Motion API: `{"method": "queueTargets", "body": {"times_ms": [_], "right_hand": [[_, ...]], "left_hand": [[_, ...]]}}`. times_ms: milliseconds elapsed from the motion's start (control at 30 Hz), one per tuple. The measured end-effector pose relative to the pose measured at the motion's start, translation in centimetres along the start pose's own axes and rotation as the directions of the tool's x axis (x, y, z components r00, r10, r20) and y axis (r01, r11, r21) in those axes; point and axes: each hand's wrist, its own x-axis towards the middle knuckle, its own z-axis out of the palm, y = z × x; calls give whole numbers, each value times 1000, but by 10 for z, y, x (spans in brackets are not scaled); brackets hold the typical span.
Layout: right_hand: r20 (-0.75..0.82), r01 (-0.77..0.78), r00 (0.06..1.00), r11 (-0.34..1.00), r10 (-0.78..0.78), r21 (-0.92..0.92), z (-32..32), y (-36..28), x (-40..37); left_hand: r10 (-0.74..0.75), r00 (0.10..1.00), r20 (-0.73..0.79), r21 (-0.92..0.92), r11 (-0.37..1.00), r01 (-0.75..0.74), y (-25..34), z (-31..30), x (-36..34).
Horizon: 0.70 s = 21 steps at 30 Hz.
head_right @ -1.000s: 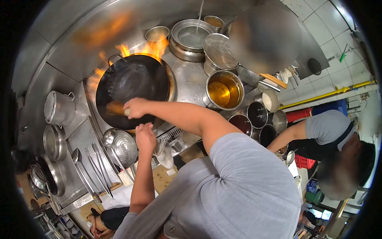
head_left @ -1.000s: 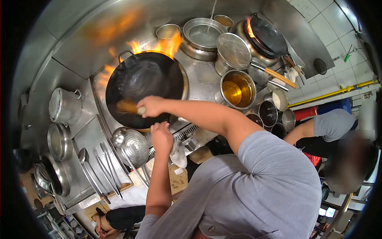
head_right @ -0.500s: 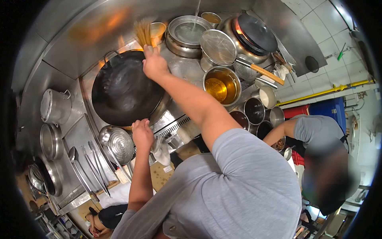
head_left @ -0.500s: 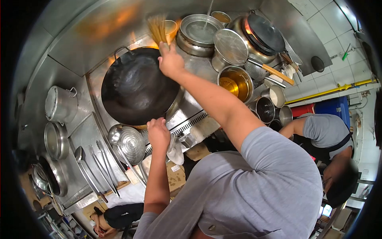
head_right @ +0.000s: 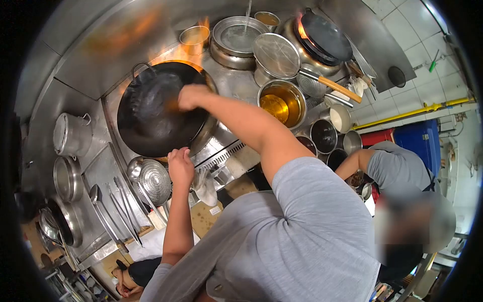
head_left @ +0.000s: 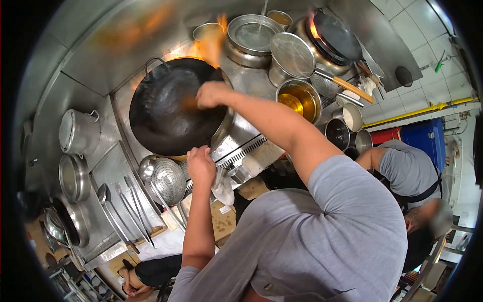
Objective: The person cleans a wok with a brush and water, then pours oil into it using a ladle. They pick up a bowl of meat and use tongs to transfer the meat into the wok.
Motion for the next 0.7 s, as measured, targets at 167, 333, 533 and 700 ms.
{"method": "queueTargets", "body": {"times_ms": [167, 333, 533, 700], "right_hand": [[-754, -66, 648, 995, 104, 80, -23, 2, 5], [-573, -83, 819, 984, -24, -160, 51, 10, 44], [-85, 468, 880, 824, -467, 320, 104, -63, -10], [187, 76, 968, 910, -165, 408, 55, -13, 11]], "left_hand": [[0, 1000, -21, -1, 1000, 0, 2, 1, -2], [21, 1000, -22, 10, 1000, -21, 2, 1, -1], [70, 997, -46, 29, 997, -68, -7, 6, -3], [33, 999, -14, 9, 999, -33, 1, 0, -2]]}}
